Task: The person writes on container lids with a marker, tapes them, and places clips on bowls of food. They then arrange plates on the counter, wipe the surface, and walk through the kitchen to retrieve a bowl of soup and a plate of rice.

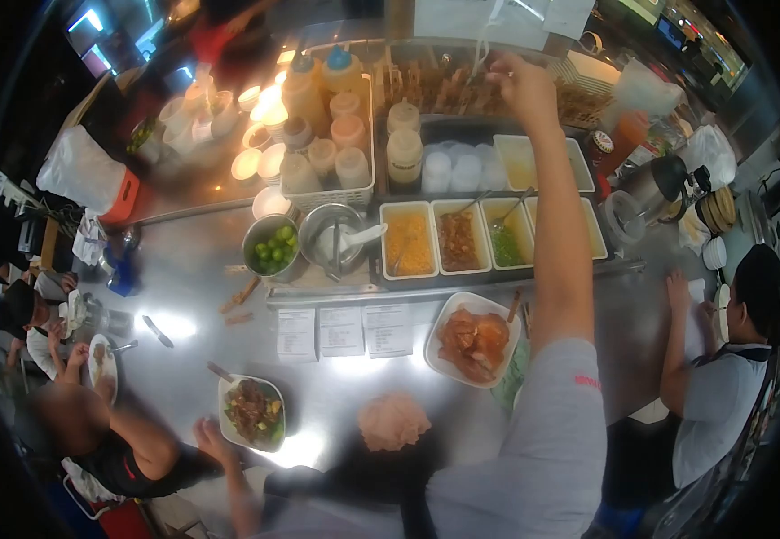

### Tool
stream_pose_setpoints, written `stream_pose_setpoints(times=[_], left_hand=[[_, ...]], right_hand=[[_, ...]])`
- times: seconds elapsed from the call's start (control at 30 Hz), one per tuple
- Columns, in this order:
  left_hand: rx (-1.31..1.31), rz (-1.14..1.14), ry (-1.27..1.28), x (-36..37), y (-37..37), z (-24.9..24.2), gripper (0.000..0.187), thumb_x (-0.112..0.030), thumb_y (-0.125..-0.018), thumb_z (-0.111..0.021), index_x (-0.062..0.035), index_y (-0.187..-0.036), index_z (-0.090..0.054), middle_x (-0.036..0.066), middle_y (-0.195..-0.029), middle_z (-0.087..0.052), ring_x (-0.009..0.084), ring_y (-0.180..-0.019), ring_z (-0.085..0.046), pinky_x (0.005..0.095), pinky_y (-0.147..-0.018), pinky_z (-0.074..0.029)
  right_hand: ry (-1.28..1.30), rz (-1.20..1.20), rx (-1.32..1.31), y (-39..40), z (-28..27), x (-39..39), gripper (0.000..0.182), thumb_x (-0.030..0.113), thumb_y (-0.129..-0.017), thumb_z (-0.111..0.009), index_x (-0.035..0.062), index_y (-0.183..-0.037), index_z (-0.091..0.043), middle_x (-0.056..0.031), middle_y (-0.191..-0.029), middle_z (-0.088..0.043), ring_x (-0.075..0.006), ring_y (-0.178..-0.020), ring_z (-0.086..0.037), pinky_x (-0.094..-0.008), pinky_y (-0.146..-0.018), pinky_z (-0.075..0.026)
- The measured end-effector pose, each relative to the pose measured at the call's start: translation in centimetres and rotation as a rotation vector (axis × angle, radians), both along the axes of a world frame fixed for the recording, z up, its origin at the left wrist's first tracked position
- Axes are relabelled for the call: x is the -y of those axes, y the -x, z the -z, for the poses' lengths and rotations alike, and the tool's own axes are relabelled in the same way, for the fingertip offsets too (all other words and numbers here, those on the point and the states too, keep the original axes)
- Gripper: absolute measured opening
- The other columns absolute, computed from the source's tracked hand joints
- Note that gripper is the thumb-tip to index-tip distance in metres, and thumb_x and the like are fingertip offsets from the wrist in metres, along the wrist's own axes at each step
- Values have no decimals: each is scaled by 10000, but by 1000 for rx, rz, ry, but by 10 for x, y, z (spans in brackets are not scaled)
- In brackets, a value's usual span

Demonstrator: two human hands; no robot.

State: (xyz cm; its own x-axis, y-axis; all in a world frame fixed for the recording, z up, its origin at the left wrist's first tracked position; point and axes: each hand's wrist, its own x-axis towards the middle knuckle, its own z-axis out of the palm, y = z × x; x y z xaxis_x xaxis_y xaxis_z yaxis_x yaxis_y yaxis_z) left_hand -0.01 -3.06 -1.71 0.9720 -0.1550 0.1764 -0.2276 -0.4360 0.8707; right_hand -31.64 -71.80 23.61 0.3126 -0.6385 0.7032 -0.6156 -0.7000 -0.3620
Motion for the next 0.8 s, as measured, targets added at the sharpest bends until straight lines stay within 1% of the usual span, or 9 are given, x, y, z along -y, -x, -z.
stream_pose_setpoints(times=[0.1, 0.17, 0.3, 0.37, 0.47, 0.63, 0.67, 0.77, 0.8], left_hand=[[129, -28, 0, 9, 3, -7, 311, -243, -857, -494, 44, -977, -507, 23, -712, -501, 104, -624, -438, 232, -558, -373], [-27, -59, -51, 14, 11, -24, 284, -227, -865, -477, 33, -970, -520, 55, -802, -547, 147, -730, -505, 282, -676, -426], [-94, 5, 34, 3, 2, -10, 286, -220, -864, -478, 34, -989, -525, 66, -835, -553, 148, -749, -510, 286, -688, -427], [-8, -24, 117, 6, 2, -4, 207, -177, -837, -484, 6, -913, -540, -2, -674, -481, 57, -592, -405, 197, -514, -332], [36, -82, 94, 25, 13, -26, 193, -164, -828, -482, 12, -891, -531, -2, -677, -476, 67, -598, -410, 203, -524, -340], [-51, -29, 111, 4, 0, 0, 224, -173, -839, -484, 32, -923, -513, 37, -752, -514, 104, -659, -466, 237, -585, -392], [-7, -25, 84, 3, 0, 1, 232, -179, -840, -484, 36, -923, -514, 40, -755, -514, 107, -663, -465, 239, -589, -393], [47, -10, 42, -2, -4, 4, 246, -190, -843, -487, 40, -925, -516, 46, -762, -511, 111, -669, -463, 243, -593, -392], [53, 5, 25, -4, -3, 5, 252, -195, -844, -490, 41, -927, -516, 48, -765, -509, 113, -671, -461, 245, -593, -391]], right_hand=[[28, -65, -35, -10, -3, -4, 152, 182, -733, -640, 92, -851, -607, -113, -788, -632, -305, -743, -599, -382, -638, -455], [86, -27, -68, -8, -2, 1, 153, 177, -732, -641, 86, -849, -602, -112, -775, -628, -308, -735, -597, -382, -637, -454], [84, 45, -76, -3, -2, 0, 154, 167, -730, -638, 71, -842, -592, -111, -766, -625, -315, -734, -594, -385, -639, -454], [125, 64, -104, -5, 1, 6, 157, 164, -732, -638, 69, -848, -593, -112, -782, -629, -314, -747, -596, -384, -645, -457], [108, 66, -68, -2, 2, 3, 154, 162, -740, -632, 65, -854, -596, -112, -805, -635, -312, -766, -599, -379, -659, -460], [34, -16, 75, -10, -11, 0, 159, 205, -763, -607, 68, -845, -606, -115, -804, -631, -308, -768, -591, -360, -663, -451], [93, -47, 85, -12, -8, 3, 161, 131, -763, -645, 28, -868, -582, -88, -722, -612, -160, -609, -542, -275, -586, -424], [56, 100, 45, -4, -9, 9, 155, 209, -765, -607, 70, -833, -609, -113, -812, -631, -298, -773, -592, -366, -661, -448], [58, 92, 44, -3, -9, 11, 155, 209, -765, -607, 70, -833, -609, -113, -812, -631, -298, -773, -592, -366, -661, -448]])
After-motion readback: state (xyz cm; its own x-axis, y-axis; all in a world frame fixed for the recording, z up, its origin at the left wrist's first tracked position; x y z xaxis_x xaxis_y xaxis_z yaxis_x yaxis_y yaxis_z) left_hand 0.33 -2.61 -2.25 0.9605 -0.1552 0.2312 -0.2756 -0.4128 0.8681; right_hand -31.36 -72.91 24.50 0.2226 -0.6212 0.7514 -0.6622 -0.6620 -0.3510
